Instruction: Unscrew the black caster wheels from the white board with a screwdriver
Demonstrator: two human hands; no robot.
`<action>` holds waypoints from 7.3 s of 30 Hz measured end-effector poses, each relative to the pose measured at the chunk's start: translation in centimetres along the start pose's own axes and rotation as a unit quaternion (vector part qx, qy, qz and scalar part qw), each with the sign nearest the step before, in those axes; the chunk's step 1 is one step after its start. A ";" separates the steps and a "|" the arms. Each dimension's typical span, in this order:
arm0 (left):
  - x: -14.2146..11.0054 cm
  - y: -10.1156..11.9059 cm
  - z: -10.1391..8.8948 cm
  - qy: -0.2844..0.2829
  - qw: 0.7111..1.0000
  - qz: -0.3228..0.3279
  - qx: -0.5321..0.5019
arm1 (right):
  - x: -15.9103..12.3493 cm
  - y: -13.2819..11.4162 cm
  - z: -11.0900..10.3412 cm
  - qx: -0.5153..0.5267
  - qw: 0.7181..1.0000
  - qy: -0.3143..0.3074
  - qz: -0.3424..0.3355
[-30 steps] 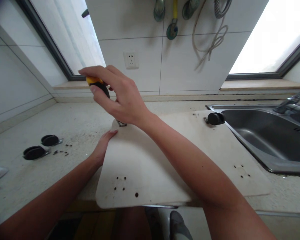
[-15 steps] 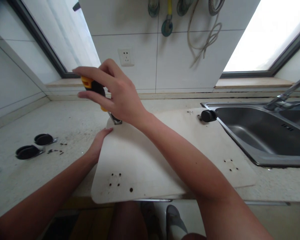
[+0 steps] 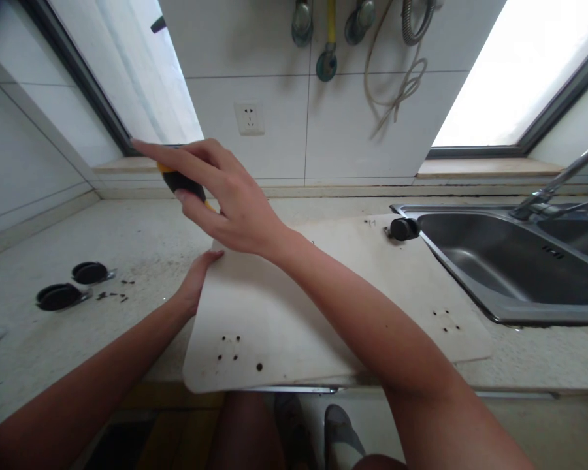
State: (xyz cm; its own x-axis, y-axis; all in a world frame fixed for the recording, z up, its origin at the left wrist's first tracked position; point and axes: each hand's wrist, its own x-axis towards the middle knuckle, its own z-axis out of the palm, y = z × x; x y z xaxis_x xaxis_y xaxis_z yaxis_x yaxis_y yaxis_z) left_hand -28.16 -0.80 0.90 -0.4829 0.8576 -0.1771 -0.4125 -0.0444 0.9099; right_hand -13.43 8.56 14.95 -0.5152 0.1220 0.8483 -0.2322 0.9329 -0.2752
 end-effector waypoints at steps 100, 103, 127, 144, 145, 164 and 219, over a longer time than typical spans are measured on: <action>0.3 5.9 0.5 0.033 0.678 0.328 0.657 | 8.1 -3.6 -1.6 -0.262 0.924 -0.260 0.098; 0.2 5.8 0.5 0.032 0.673 0.329 0.662 | 8.1 -3.4 -1.4 -0.323 0.907 -0.247 0.111; 0.1 5.7 0.6 0.031 0.656 0.328 0.679 | 8.0 -3.6 -1.6 -0.301 0.910 -0.264 0.108; 0.0 5.6 0.7 0.037 0.648 0.328 0.686 | 7.9 -3.8 -1.7 -0.283 0.914 -0.272 0.106; 0.0 5.6 0.7 0.037 0.646 0.329 0.688 | 8.0 -3.8 -1.7 -0.279 0.914 -0.273 0.106; 0.3 6.0 0.3 0.002 0.659 0.327 0.677 | 7.9 -3.6 -3.0 -0.181 0.930 -0.305 0.101; -0.3 5.0 0.7 0.041 0.627 0.348 0.696 | 6.1 -5.8 -1.4 -0.320 0.913 -0.218 0.129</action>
State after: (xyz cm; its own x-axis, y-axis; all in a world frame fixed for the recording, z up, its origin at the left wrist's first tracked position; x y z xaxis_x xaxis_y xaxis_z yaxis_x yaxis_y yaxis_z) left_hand -29.49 -0.93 5.79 -0.2340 0.8469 0.4775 0.9659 0.1466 0.2132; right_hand -14.08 4.34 22.39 -0.7969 0.3487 0.4933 0.4007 0.9162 -0.0003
